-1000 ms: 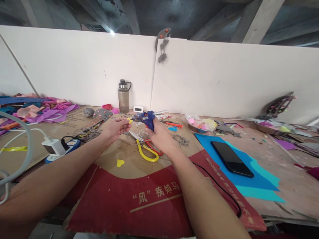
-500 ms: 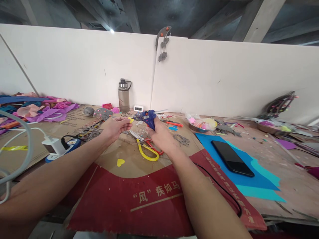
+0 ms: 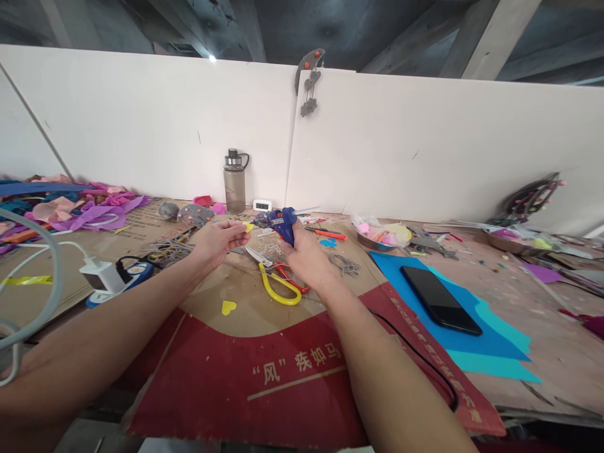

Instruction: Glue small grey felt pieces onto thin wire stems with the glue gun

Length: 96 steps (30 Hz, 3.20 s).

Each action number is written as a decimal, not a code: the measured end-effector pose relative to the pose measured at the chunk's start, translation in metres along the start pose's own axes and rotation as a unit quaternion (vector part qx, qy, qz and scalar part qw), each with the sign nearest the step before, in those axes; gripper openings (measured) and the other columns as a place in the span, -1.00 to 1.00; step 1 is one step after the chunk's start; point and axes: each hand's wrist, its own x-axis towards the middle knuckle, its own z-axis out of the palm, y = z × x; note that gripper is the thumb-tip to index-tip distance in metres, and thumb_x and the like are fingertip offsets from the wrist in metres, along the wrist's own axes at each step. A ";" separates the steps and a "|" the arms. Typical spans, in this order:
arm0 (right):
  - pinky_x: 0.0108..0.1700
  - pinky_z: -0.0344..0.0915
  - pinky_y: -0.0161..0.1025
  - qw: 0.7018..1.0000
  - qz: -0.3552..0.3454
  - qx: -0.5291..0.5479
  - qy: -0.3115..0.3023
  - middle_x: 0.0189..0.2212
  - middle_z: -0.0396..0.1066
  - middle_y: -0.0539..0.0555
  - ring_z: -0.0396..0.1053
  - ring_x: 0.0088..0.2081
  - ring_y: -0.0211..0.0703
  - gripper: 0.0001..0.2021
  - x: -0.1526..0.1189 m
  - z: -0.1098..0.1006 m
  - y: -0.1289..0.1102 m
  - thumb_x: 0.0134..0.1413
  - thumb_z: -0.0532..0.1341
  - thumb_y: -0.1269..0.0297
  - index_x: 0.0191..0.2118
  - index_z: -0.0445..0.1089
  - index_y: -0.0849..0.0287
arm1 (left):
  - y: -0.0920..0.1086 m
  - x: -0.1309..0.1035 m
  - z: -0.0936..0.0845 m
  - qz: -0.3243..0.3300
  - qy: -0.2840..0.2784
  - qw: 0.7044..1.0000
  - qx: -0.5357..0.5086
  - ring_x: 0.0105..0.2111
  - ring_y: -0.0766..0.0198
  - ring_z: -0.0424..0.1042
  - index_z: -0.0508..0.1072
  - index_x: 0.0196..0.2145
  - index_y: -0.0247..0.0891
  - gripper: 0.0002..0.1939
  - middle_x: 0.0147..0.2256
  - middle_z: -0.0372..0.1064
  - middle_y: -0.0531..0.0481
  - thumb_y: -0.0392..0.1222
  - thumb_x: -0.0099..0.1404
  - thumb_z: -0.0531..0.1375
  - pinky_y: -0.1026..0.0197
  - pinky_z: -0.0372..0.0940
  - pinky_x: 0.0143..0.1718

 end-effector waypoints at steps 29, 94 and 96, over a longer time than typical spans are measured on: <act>-0.04 0.24 -0.14 0.993 -0.023 -0.119 -0.001 -0.18 0.42 0.17 0.35 -0.13 -0.08 -0.84 0.011 0.006 0.032 0.12 0.17 0.29 -0.24 0.47 0.18 | -0.008 0.006 -0.002 0.005 -0.042 0.999 0.008 -0.58 0.43 0.36 0.39 -0.51 -0.36 -0.83 -0.60 0.34 0.05 -0.31 -0.02 0.34 0.39 0.22 -0.57; -0.28 0.18 -0.22 0.987 -0.138 0.038 0.078 -0.41 0.30 0.05 0.25 -0.33 -0.15 -0.90 -0.003 0.021 -0.003 0.10 0.13 0.45 -0.40 0.28 0.15 | -0.006 -0.025 0.025 0.022 -0.140 0.977 0.158 -0.51 0.31 0.49 0.49 -0.44 -0.38 -0.85 -0.52 0.48 -0.04 -0.27 0.01 0.35 0.26 0.41 -0.39; -0.28 0.18 -0.23 0.987 -0.138 0.037 0.077 -0.41 0.30 0.05 0.26 -0.33 -0.16 -0.91 -0.003 0.021 -0.003 0.11 0.13 0.45 -0.39 0.28 0.15 | -0.006 -0.025 0.024 0.023 -0.137 0.976 0.167 -0.52 0.31 0.48 0.49 -0.45 -0.37 -0.86 -0.54 0.48 -0.04 -0.26 0.03 0.34 0.27 0.40 -0.40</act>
